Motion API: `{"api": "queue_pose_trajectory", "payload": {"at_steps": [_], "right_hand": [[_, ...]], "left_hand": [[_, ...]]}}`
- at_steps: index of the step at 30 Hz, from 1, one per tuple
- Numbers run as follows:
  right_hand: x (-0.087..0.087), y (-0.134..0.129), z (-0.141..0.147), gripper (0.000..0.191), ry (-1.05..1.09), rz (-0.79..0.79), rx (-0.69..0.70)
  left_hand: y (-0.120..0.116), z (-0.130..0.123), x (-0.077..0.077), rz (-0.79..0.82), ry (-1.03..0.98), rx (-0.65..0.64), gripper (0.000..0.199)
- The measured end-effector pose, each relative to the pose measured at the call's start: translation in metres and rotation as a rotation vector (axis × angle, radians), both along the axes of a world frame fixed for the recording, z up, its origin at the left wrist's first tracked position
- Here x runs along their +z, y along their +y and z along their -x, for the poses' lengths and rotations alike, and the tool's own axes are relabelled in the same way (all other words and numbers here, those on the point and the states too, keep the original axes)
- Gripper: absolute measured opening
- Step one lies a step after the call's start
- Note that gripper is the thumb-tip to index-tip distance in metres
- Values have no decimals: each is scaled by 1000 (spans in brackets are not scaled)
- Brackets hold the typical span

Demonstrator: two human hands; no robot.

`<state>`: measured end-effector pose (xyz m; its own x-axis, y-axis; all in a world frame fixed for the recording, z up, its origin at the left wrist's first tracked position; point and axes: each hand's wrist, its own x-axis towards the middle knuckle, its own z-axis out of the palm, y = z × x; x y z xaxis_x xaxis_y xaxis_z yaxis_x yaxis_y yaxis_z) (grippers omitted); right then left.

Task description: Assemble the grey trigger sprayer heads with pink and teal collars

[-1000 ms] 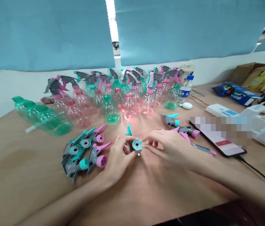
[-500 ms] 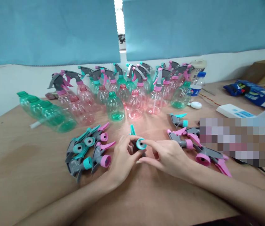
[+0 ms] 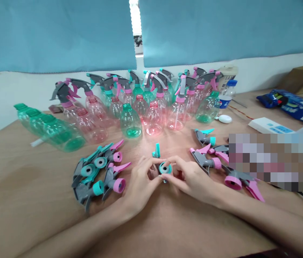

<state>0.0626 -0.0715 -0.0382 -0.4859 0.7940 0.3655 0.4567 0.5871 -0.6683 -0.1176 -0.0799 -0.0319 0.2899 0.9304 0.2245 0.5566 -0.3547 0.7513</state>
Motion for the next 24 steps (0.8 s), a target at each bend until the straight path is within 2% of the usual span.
{"api": "queue_pose_trajectory", "payload": {"at_steps": [8, 11, 16, 24], "right_hand": [[11, 7, -11, 11, -68, 94, 108], [15, 12, -17, 12, -149, 57, 148], [19, 14, -20, 13, -273, 14, 147], [32, 9, -20, 21, -287, 120, 122]], "left_hand": [[-1, -2, 2, -3, 1, -49, 19], [-1, -3, 4, 11, -2, -69, 19], [-2, -3, 5, 26, 12, -107, 21], [-1, -3, 5, 36, 26, -126, 18]]}}
